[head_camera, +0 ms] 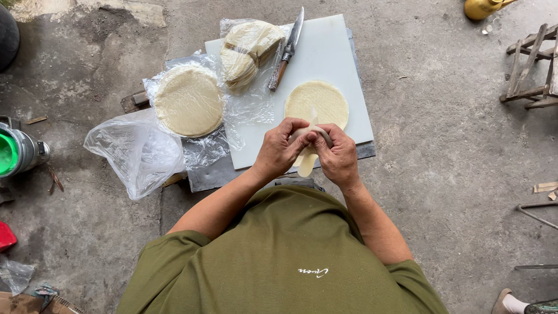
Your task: The person peels individual circular sheets of dough from a stack, cuts one sheet into four triangular wedges using a knife on a board, and then stacks the resulting wedges together by hand.
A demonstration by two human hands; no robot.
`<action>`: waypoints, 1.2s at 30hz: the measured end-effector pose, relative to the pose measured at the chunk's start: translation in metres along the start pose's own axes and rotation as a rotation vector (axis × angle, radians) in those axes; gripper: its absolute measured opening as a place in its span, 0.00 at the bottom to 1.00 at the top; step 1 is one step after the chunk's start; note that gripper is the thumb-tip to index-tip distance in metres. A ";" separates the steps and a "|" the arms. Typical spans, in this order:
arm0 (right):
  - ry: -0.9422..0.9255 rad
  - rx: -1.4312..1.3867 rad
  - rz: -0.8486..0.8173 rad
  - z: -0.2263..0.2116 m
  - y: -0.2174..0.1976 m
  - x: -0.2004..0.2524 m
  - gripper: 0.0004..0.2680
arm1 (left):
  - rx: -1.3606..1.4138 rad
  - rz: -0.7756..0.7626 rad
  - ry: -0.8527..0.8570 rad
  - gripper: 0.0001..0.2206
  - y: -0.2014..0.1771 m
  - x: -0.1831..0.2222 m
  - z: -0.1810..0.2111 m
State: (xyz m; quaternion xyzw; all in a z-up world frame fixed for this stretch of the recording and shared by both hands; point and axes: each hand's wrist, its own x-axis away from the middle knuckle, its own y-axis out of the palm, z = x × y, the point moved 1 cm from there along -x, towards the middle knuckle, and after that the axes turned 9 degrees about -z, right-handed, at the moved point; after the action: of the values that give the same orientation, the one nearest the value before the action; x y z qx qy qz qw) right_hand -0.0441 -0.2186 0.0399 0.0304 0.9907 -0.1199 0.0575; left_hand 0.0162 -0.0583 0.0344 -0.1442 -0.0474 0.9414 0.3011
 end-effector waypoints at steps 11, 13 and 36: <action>0.056 -0.104 0.229 0.023 -0.019 0.004 0.12 | 0.203 0.242 -0.210 0.15 -0.019 0.008 -0.038; 0.048 -0.146 0.166 0.023 -0.016 0.003 0.12 | 0.192 0.111 -0.194 0.16 -0.017 0.004 -0.041; 0.406 -0.914 0.410 0.134 -0.052 0.006 0.09 | 1.094 0.415 -0.557 0.11 -0.080 0.037 -0.123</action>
State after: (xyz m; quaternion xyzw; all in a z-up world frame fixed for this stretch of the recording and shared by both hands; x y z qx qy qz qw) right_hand -0.0391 -0.3013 -0.0782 0.2173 0.9069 0.3452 -0.1056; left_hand 0.0684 0.0286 -0.0778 0.2733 0.3916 0.8705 0.1191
